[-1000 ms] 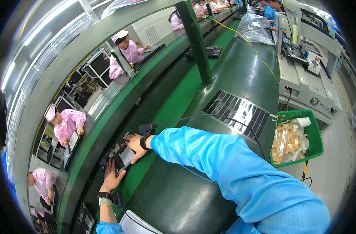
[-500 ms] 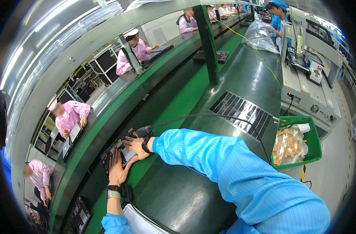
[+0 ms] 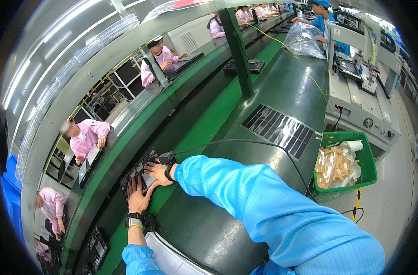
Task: Assembling electronic components by attaching batteries to housings on a factory assembly line.
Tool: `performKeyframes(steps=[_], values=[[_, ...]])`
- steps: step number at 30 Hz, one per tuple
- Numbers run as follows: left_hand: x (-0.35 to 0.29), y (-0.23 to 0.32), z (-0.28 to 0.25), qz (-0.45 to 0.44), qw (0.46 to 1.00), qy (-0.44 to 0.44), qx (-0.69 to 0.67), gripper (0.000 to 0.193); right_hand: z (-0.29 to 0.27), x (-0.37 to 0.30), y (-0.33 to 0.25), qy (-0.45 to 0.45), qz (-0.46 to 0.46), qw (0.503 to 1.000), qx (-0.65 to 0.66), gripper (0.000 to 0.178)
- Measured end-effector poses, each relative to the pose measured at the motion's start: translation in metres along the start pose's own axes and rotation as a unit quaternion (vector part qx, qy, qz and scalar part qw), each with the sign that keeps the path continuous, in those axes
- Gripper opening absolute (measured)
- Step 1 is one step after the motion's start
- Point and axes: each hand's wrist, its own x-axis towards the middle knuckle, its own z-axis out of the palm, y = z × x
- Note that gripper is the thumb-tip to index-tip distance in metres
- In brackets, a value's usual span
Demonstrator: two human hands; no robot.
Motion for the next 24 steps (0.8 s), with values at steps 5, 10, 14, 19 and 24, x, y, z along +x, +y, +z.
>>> performKeyframes(steps=[5,10,14,19,24], values=[[-0.002,-0.015,0.010,-0.025,1.000,-0.001,-0.006,0.095,0.001,0.007,-0.011,-0.046,0.016,0.998,0.032,0.093],[-0.003,-0.007,0.002,-0.049,0.999,-0.008,0.007,0.098,0.004,0.010,-0.009,-0.043,0.027,0.997,0.052,0.096],[-0.010,-0.016,0.000,-0.072,0.997,-0.028,0.000,0.101,0.000,-0.004,0.002,0.008,-0.015,1.000,0.006,0.082],[-0.013,-0.011,-0.007,-0.104,0.993,-0.042,0.027,0.101,0.005,-0.015,0.005,0.050,-0.013,0.999,-0.016,0.071],[-0.015,-0.003,-0.039,-0.151,0.980,-0.103,0.074,0.099,0.008,0.000,-0.009,-0.022,0.029,0.998,-0.049,0.071]])
